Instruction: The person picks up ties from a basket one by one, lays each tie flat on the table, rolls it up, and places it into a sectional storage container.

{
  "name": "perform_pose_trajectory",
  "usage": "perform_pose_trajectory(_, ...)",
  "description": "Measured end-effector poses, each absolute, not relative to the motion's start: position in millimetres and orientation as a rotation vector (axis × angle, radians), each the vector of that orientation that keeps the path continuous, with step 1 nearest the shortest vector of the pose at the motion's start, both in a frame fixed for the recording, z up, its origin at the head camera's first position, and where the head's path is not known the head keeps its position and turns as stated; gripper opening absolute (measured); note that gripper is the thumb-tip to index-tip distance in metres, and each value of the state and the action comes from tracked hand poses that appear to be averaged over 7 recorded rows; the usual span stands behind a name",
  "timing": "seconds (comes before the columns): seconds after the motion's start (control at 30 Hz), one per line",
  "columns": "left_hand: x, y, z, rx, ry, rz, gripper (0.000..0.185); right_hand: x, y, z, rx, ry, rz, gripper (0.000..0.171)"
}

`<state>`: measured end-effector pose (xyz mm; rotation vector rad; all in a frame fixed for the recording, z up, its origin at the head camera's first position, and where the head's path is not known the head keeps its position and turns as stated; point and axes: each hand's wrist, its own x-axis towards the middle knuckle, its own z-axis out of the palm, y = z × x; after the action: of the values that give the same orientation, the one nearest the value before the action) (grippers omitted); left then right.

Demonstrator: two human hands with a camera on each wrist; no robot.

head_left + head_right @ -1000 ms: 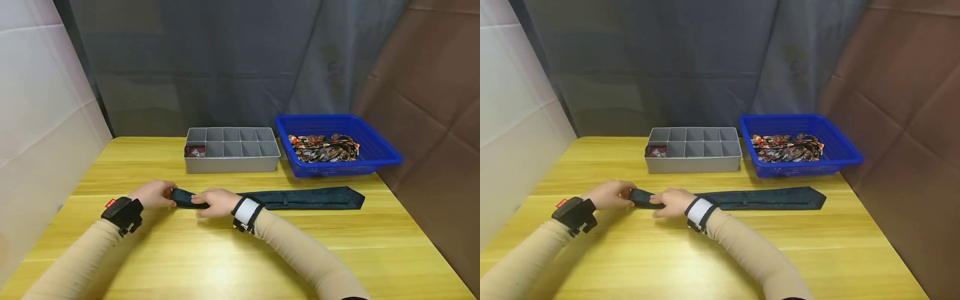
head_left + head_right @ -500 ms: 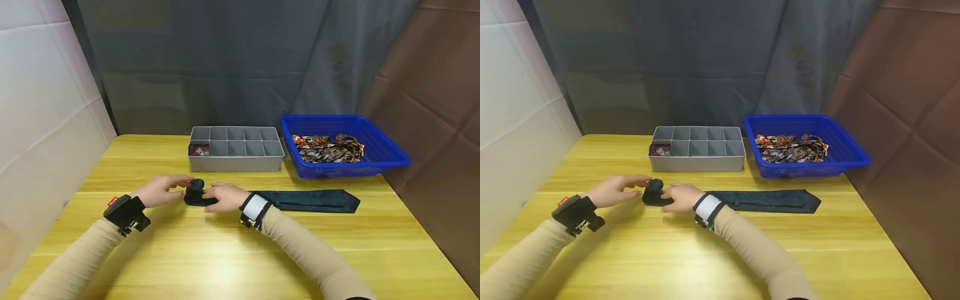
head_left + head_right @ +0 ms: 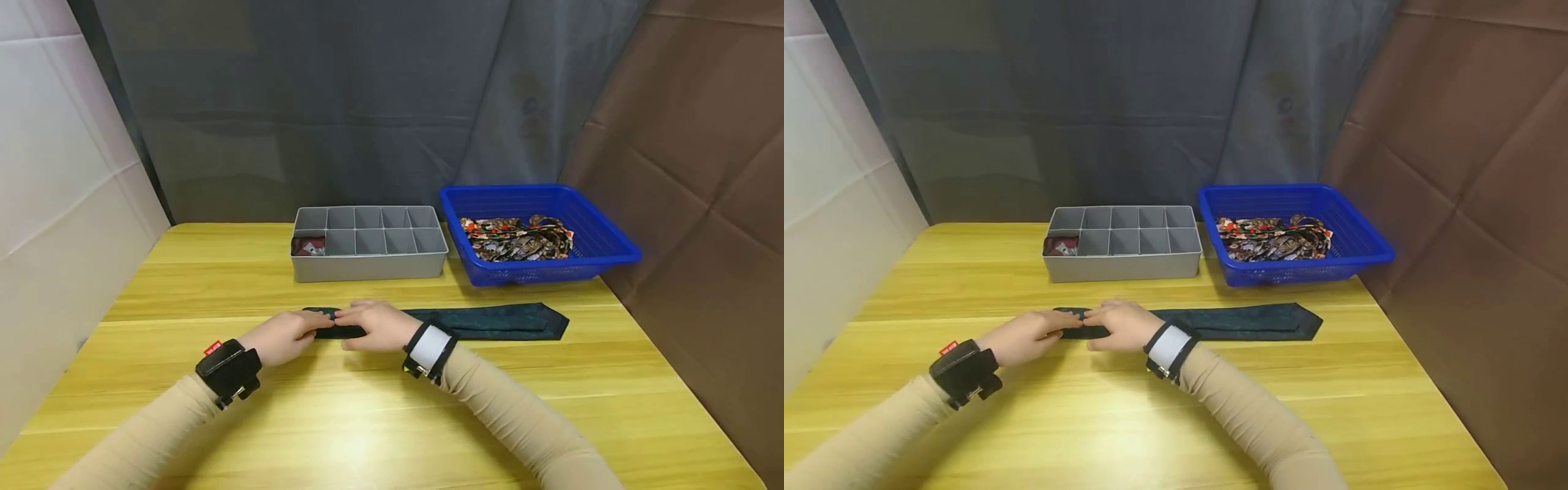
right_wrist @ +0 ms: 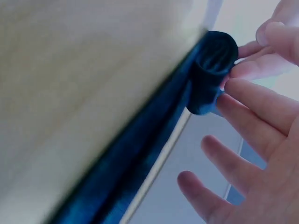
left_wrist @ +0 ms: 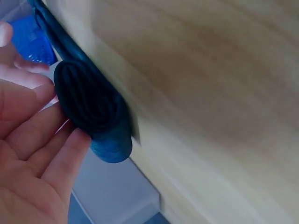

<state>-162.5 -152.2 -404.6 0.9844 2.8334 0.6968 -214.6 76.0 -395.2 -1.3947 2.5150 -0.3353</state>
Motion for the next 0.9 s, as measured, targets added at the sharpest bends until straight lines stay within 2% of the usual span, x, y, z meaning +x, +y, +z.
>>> perform_pose_trajectory(0.17,-166,-157,-410,0.960,2.808,0.807,0.037,-212,73,-400,-1.348,2.484,-0.322,0.051)
perform_pose_trajectory(0.4,-186,-170,-416,0.865,2.921,0.735,0.061,-210,66,-401,-1.345,2.473,-0.326,0.050)
perform_pose_trajectory(0.7,-195,-195,-421,0.767,2.916,0.618,0.041,-210,59,-402,-1.372,2.442,-0.347,0.048)
perform_pose_trajectory(0.9,-194,-202,-412,0.669,2.852,0.712,0.041,-211,52,-399,-1.358,2.418,-0.372,0.048)
